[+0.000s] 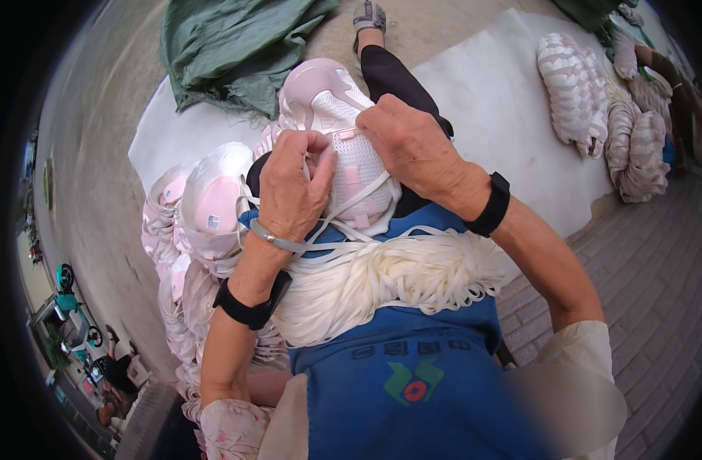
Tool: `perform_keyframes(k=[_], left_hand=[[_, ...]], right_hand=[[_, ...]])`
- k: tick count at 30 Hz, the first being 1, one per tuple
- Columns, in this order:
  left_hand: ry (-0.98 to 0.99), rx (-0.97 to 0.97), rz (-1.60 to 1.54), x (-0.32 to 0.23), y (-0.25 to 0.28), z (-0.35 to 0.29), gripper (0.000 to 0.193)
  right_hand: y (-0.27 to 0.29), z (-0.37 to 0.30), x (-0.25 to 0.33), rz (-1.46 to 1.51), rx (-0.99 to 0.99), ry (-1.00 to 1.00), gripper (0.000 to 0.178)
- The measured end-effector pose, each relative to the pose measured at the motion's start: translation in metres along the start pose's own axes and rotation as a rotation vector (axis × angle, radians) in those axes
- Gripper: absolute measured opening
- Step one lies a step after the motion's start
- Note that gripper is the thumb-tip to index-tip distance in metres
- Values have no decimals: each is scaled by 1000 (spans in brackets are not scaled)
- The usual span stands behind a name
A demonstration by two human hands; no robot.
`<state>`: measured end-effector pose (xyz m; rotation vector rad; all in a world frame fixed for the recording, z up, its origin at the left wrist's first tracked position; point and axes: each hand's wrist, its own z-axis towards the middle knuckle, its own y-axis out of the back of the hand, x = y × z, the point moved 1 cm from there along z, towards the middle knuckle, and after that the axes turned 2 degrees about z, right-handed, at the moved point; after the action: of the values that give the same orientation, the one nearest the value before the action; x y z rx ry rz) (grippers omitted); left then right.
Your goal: Lacing a series of pink and white sneakers.
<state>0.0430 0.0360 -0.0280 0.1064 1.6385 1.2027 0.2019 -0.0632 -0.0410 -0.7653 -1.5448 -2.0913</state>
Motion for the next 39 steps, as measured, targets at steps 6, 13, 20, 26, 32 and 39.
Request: perform_keyframes(k=[6, 13, 20, 26, 32, 39], left_hand=[[30, -76, -37, 0, -4, 2, 13], [30, -79, -15, -9, -5, 6, 11], [-47, 53, 126, -7, -1, 15, 10], [-31, 131, 166, -10, 1, 19, 12], [-110, 148, 111, 0, 4, 23, 9], [202, 352, -59, -9, 57, 10, 9]], right_hand=[[-6, 6, 6, -19, -13, 94, 17], [-3, 6, 9, -78, -48, 94, 24], [-7, 10, 10, -3, -84, 46, 18], [-7, 6, 12, -61, -20, -12, 8], [2, 4, 10, -67, -66, -5, 12], [3, 11, 27, 229, -39, 100, 23]])
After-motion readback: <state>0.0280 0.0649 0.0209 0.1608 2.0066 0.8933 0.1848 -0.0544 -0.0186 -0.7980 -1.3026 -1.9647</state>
